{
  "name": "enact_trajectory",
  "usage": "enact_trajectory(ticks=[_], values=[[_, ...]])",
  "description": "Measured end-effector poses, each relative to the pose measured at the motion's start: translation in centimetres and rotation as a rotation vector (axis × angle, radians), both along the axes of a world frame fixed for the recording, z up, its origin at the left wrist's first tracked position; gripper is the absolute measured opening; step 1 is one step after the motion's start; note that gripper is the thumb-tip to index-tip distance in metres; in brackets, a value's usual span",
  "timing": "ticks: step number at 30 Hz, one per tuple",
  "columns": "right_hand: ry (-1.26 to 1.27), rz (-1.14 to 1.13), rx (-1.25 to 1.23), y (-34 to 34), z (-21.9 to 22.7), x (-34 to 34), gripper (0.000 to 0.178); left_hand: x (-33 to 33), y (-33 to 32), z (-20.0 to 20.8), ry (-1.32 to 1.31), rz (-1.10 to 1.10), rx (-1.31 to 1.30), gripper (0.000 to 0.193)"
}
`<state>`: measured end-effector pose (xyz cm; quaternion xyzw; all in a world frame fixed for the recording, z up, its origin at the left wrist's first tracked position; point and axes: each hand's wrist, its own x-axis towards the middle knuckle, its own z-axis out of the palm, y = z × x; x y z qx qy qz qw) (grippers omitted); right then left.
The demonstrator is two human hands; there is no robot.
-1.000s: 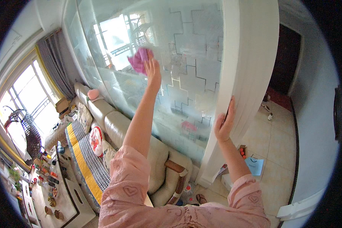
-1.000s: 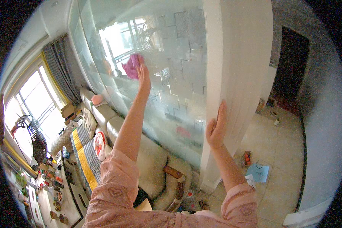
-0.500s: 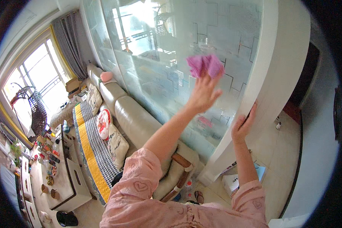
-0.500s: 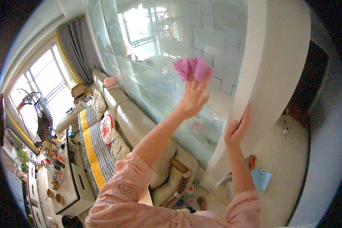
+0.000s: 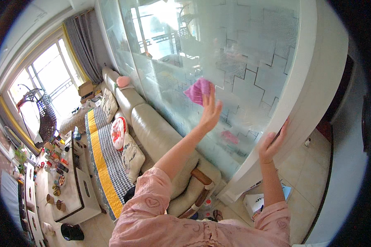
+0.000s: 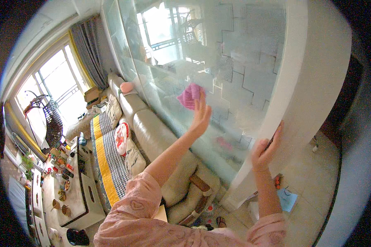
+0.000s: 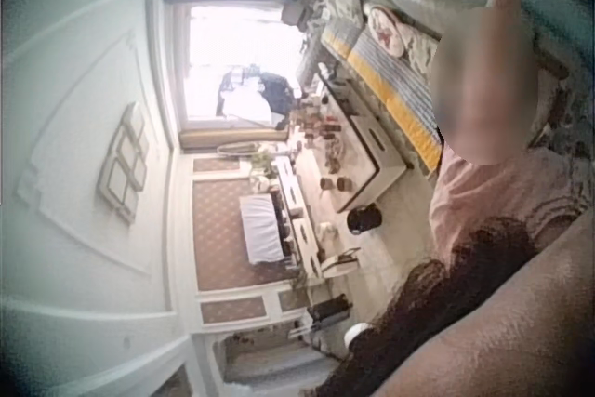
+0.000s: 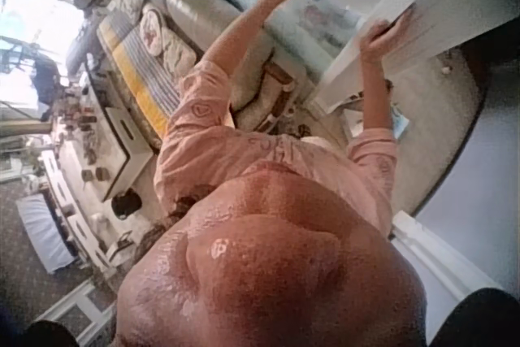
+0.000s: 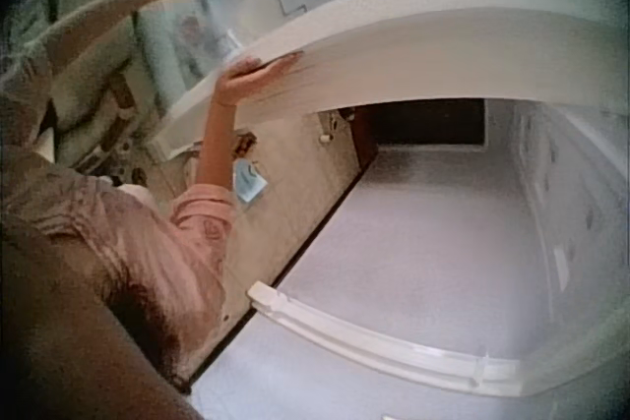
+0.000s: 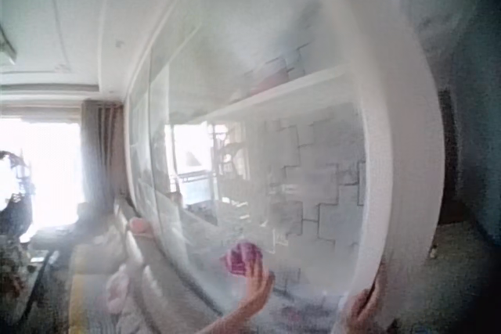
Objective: The person wipes the armrest and side of a beige sofa with a pink cloth. They then move to a glass partition and a sliding glass door, wiping the surfaces with the same cloth.
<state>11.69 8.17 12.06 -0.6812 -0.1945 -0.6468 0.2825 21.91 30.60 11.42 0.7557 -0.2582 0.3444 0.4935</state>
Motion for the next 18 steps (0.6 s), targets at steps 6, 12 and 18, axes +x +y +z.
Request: enact_trajectory(ticks=[6,12,18], values=[[0.004,0.013,0.022,0.7,-0.1,0.3,0.047,0.1,2.3,8.3,-0.046,0.084,0.298,0.065],[-0.03,-0.046,0.021,-0.1,-0.7,0.7,0.048,11.7,10.3,13.5,0.012,0.535,0.549,0.047],[-0.028,-0.232,-0.042,1.5,0.3,0.2,0.048,19.2,16.5,5.9,-0.834,0.858,0.524,0.033]])
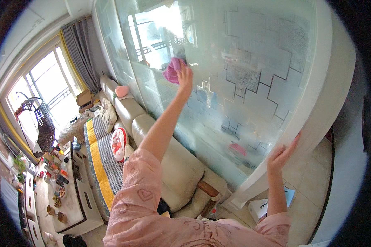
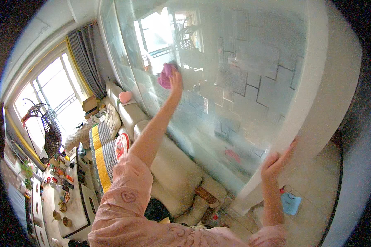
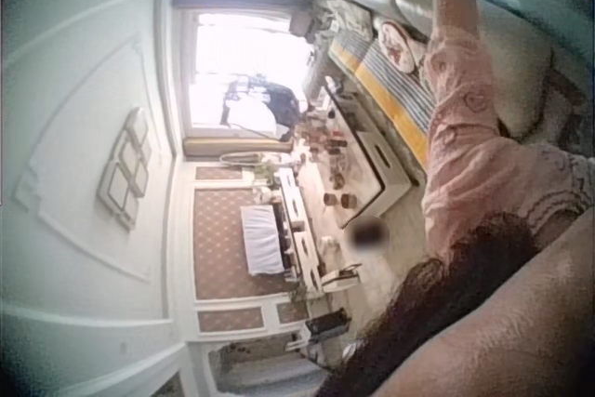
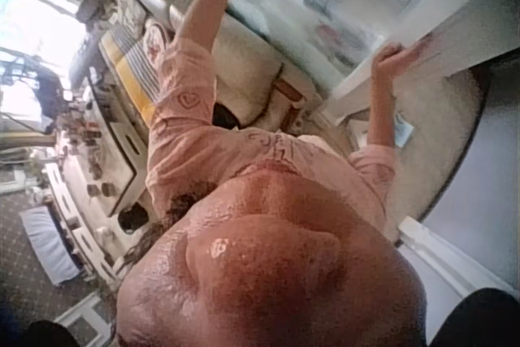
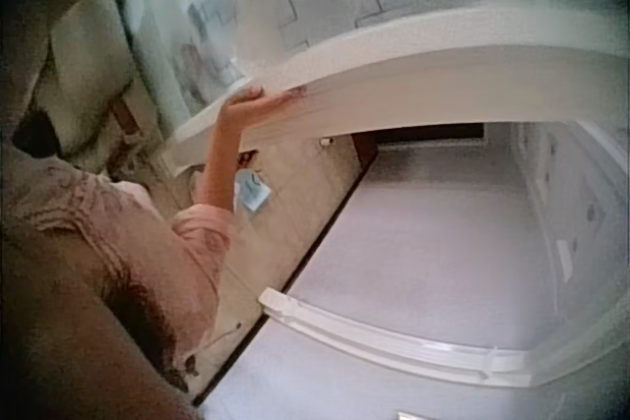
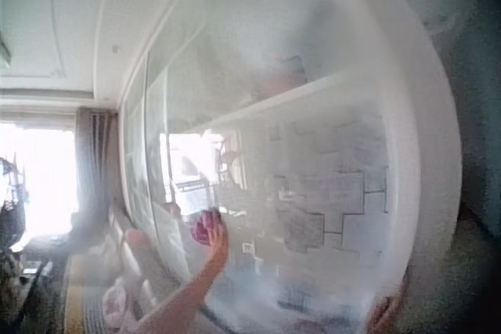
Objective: The person wipes the armrest and side of a beige sofa with a pink cloth. They then move to a glass partition and a sliding glass door, wiping the surfaces with the same cloth.
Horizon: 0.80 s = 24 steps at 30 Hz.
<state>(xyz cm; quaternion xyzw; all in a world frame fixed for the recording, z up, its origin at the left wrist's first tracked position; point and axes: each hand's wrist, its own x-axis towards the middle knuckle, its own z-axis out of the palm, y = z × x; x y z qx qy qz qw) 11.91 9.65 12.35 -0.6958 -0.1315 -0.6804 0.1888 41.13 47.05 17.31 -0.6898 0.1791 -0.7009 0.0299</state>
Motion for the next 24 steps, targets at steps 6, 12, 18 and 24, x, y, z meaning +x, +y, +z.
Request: enact_trajectory(ticks=[6,12,18,24], values=[[0.051,-0.231,-0.692,4.6,7.1,-2.7,0.062,-12.2,-7.0,3.8,0.734,-0.722,-0.378,0.063],[0.453,-0.175,-0.975,10.2,14.3,3.2,0.057,-3.5,-1.6,9.2,0.328,-0.273,-0.083,0.042],[0.45,-0.139,-0.969,11.0,12.6,4.1,0.059,7.8,11.5,8.6,0.323,-0.3,-0.262,0.042],[0.534,-0.213,-0.953,10.2,12.5,4.1,0.06,-5.6,-0.4,5.3,0.676,-0.71,-0.609,0.036]])
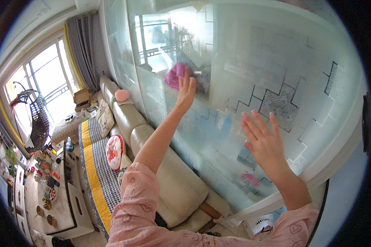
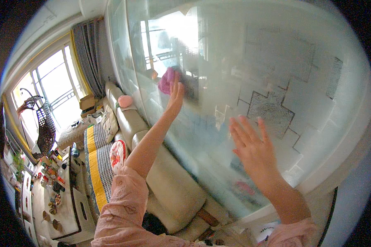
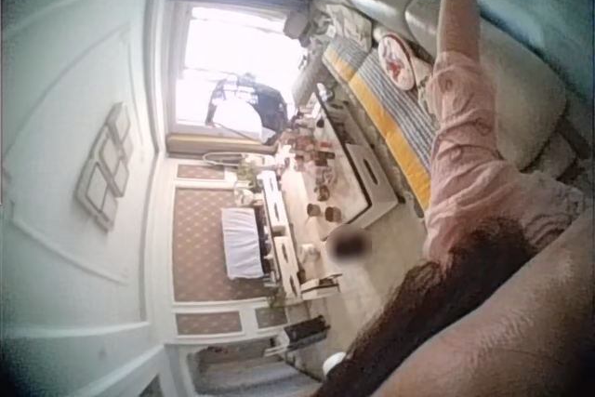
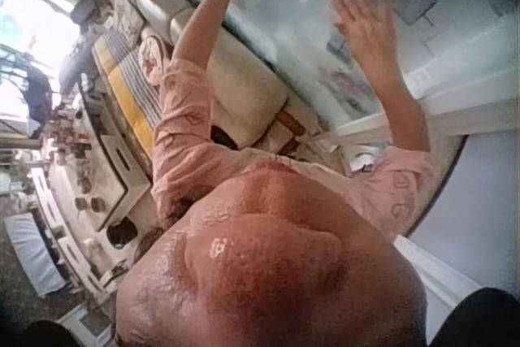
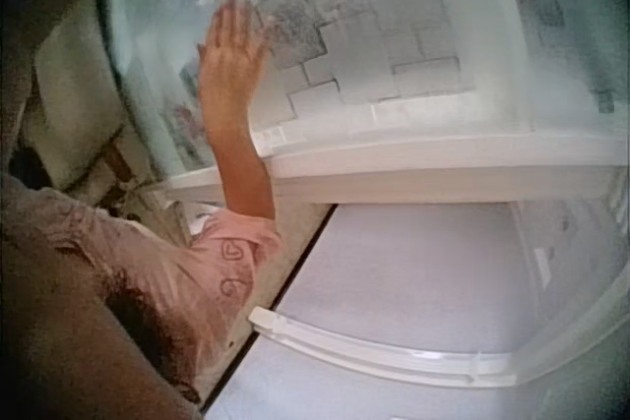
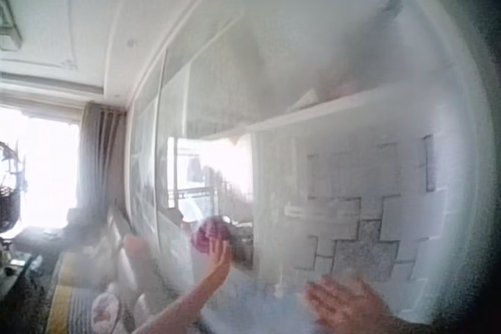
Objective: The person wipes the armrest and side of a beige sofa with a pink cloth. They then move to a glass partition and a sliding glass door, wiping the surfaces with the same cloth.
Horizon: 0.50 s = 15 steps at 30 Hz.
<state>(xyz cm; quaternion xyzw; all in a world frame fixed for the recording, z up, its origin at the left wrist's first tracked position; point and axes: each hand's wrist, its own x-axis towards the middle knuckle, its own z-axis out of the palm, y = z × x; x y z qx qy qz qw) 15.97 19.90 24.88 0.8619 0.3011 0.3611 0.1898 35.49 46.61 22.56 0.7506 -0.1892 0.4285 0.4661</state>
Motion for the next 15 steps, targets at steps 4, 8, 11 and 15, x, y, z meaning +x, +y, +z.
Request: enact_trajectory(ticks=[4,8,11,15], values=[[-0.032,0.031,-0.01,0.9,0.2,-0.2,0.061,7.8,5.4,3.0,-0.298,0.255,0.327,0.044],[-0.085,0.011,-0.045,0.3,-0.1,0.1,0.063,7.0,6.5,5.6,-0.34,0.219,0.263,0.053],[-0.074,0.018,-0.038,0.5,-0.3,0.6,0.063,3.0,4.7,4.1,-0.17,0.074,0.102,0.061],[-0.035,0.024,-0.022,0.6,0.0,-0.3,0.061,5.0,3.8,-0.8,-0.11,0.049,0.128,0.066]])
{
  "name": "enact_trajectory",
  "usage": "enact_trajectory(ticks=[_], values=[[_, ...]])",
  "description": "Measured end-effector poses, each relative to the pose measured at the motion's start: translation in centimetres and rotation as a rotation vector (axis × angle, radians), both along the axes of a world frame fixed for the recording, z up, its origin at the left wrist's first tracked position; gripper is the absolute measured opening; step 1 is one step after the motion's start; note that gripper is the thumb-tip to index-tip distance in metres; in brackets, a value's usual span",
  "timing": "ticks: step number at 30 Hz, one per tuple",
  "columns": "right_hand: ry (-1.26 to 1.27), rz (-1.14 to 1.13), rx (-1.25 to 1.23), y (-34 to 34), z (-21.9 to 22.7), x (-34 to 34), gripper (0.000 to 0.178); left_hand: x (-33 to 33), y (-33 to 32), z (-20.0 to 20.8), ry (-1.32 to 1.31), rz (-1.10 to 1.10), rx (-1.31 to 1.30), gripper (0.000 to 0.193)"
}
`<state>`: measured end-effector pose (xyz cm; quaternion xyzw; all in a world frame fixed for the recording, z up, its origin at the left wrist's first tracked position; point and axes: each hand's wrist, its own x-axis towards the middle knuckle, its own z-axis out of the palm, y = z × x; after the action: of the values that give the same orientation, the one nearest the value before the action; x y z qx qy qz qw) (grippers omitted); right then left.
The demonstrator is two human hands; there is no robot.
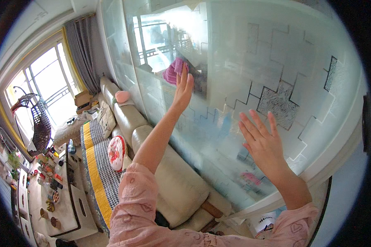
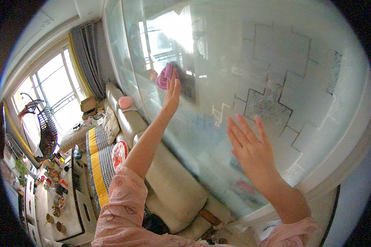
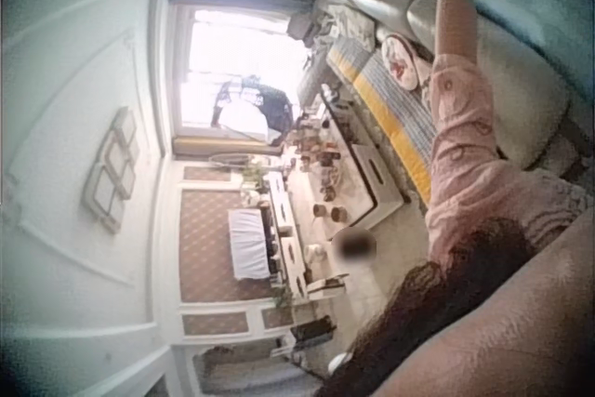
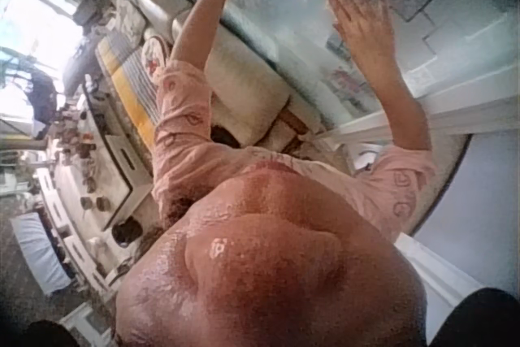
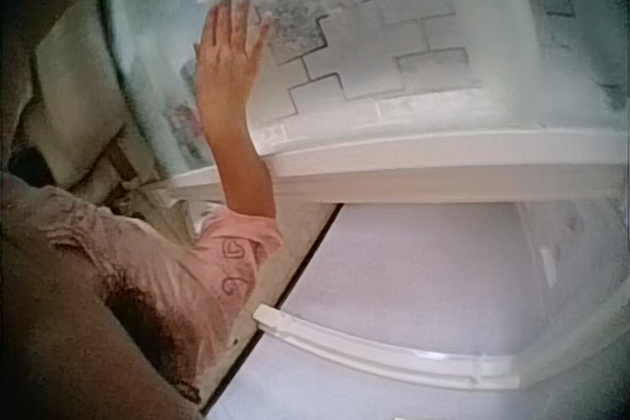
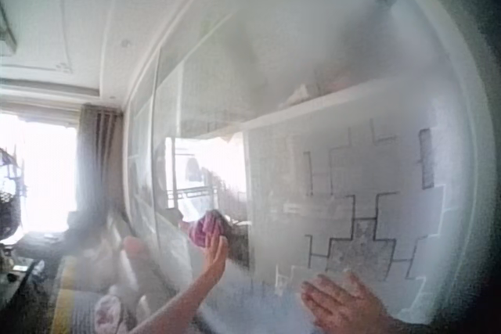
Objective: The person wipes the armrest and side of a beige sofa with a pink cloth. They then move to a glass partition and a sliding glass door, wiping the surfaces with the same cloth.
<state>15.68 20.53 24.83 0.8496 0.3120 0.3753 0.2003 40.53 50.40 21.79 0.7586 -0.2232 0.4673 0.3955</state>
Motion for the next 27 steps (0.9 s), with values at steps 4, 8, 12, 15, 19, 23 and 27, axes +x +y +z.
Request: enact_trajectory(ticks=[4,8,12,15,19,23,27], values=[[0.015,-0.001,-0.015,0.0,0.2,-0.2,0.059,0.2,1.8,3.8,0.061,-0.002,-0.087,0.067],[0.039,0.032,-0.002,0.1,-0.2,0.3,0.056,-2.3,2.3,8.3,0.18,0.002,-0.184,0.068],[0.046,0.032,0.04,-0.2,-0.4,0.1,0.057,-5.8,-1.5,2.7,0.142,-0.022,-0.077,0.068],[0.046,0.01,0.016,0.2,-0.2,-0.1,0.056,-4.9,-0.2,3.3,0.083,0.027,-0.052,0.067],[0.018,0.013,-0.019,-0.1,-0.1,-0.2,0.056,-4.1,1.6,7.8,0.111,0.037,-0.116,0.069],[0.022,0.012,-0.01,-0.1,-0.3,0.1,0.057,-4.6,0.3,6.0,-0.001,0.072,-0.06,0.072],[0.046,0.007,0.005,-0.1,-0.2,-0.1,0.056,-4.6,-0.5,2.3,0.058,0.068,-0.044,0.071]])
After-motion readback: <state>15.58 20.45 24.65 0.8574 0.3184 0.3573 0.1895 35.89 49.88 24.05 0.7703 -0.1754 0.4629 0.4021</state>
